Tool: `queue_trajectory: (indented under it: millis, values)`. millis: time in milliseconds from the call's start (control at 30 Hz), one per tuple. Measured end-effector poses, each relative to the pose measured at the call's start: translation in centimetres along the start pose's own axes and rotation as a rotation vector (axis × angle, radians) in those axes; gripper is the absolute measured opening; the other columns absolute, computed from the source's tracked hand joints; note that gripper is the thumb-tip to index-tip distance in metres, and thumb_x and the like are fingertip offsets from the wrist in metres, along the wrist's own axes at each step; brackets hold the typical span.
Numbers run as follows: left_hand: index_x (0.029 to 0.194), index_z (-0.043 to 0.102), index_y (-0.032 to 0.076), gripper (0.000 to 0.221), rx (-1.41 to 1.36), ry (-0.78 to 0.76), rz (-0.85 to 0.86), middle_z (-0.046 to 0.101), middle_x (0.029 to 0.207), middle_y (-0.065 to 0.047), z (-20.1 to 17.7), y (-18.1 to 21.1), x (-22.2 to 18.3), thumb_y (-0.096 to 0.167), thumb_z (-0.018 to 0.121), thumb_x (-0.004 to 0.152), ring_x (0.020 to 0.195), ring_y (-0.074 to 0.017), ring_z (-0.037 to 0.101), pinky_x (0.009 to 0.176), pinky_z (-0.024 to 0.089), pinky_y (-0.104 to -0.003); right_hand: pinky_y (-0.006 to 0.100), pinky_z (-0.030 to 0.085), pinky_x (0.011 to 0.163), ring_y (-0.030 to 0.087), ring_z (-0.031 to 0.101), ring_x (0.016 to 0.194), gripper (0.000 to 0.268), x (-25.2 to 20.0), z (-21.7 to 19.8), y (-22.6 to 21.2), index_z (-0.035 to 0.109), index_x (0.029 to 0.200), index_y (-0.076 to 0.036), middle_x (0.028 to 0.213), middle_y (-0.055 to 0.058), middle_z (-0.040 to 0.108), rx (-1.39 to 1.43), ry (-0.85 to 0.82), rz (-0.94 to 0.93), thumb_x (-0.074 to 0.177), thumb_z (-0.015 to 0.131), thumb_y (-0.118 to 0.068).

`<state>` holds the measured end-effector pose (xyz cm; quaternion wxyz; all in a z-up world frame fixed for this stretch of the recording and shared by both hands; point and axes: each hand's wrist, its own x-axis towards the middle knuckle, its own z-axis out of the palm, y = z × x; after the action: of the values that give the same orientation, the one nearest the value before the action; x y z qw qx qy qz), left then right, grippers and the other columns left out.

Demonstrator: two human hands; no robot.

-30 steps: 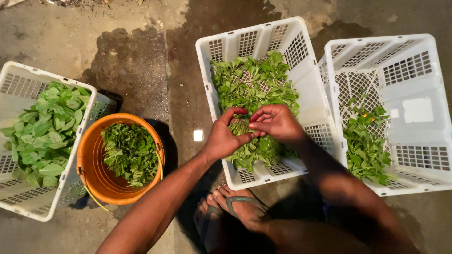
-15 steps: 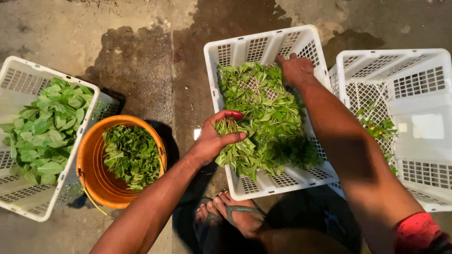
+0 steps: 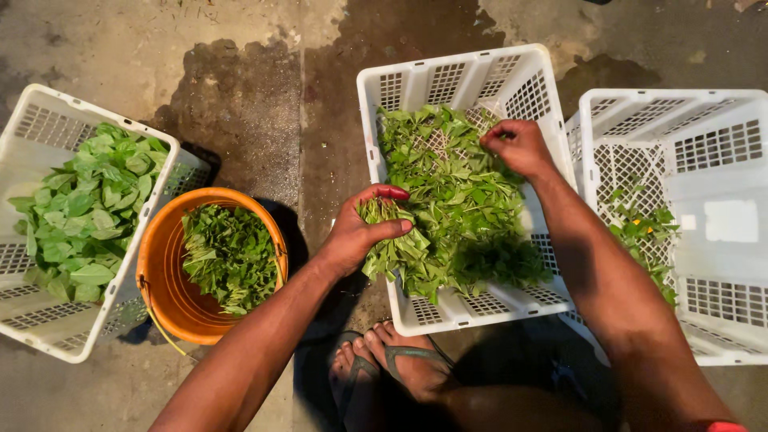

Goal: The person sorts leafy green vegetables by hand, picking up bunches from a white crate and placing them into an orange bucket. The person repeatedly handles the greens, separating and transferring them between containers.

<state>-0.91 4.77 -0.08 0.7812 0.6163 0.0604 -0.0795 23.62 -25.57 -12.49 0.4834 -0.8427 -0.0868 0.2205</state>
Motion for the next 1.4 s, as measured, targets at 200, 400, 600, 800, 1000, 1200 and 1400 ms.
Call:
queue_trajectory:
  millis: [200,400,600,800,1000,1200,1400]
  values:
    - [0.116,0.071,0.005,0.042,-0.019,0.01,0.003,0.071,0.114,-0.002,0.7,-0.7,0.4,0.01,0.085,0.077,0.109,-0.0133,0.064,0.101,0.049,-0.03,0.022,0.056,0.077,0.007,0.065,0.083,0.042,-4.3,0.1,0.6,0.064,0.116,-0.005,0.092,0.003,0.068,0.334,-0.038,-0.122,0.08,0.077,0.011]
    - [0.115,0.071,0.004,0.04,-0.038,0.017,-0.002,0.072,0.112,-0.003,0.6,-1.3,0.4,0.007,0.085,0.078,0.107,-0.0129,0.064,0.099,0.05,-0.029,0.023,0.049,0.06,0.009,0.06,0.069,0.023,-5.5,-0.3,0.0,0.071,0.115,0.0,0.089,0.004,0.07,0.458,-0.118,-0.021,0.092,0.068,0.001]
    - [0.115,0.07,0.003,0.04,-0.151,0.018,-0.043,0.072,0.11,-0.004,1.0,-1.5,0.7,0.001,0.083,0.077,0.101,-0.0133,0.066,0.094,0.054,-0.029,0.021,0.045,0.057,0.006,0.057,0.066,0.011,-6.7,-0.4,-0.2,0.069,0.107,0.001,0.09,0.006,0.068,0.566,-0.063,-0.035,0.098,0.073,-0.004]
    - [0.116,0.069,0.002,0.039,-0.102,-0.023,-0.004,0.073,0.112,-0.004,1.6,-1.5,1.1,0.001,0.082,0.079,0.103,-0.0126,0.066,0.095,0.054,-0.029,0.026,0.055,0.05,0.01,0.061,0.052,0.009,-10.9,-1.1,-3.7,0.067,0.099,-0.006,0.083,0.002,0.07,0.753,-0.204,0.13,0.094,0.068,-0.014]
    - [0.116,0.07,0.001,0.04,-0.129,-0.033,0.01,0.073,0.11,-0.004,2.2,-1.9,1.5,0.001,0.083,0.079,0.101,-0.0134,0.067,0.094,0.055,-0.03,0.027,0.053,0.051,0.012,0.067,0.062,0.017,-13.7,-0.1,-4.9,0.071,0.107,-0.003,0.086,0.007,0.072,0.147,-0.095,0.205,0.095,0.072,-0.014]
    - [0.115,0.07,0.002,0.039,-0.115,-0.016,-0.029,0.073,0.108,-0.004,2.2,-2.0,1.3,0.002,0.083,0.078,0.098,-0.0129,0.067,0.092,0.055,-0.03,0.023,0.053,0.065,0.009,0.067,0.078,0.014,-15.8,-1.6,-4.4,0.075,0.103,-0.001,0.094,0.006,0.076,0.115,0.1,-0.085,0.092,0.078,-0.008]
    - [0.113,0.072,0.003,0.037,-0.039,-0.013,-0.028,0.074,0.106,-0.004,2.5,-2.0,1.4,0.004,0.085,0.078,0.097,-0.0129,0.068,0.091,0.055,-0.029,0.028,0.056,0.066,0.013,0.069,0.075,0.008,-18.2,-1.7,-4.7,0.076,0.096,0.002,0.087,0.011,0.074,-0.426,0.043,-0.419,0.088,0.075,0.0]
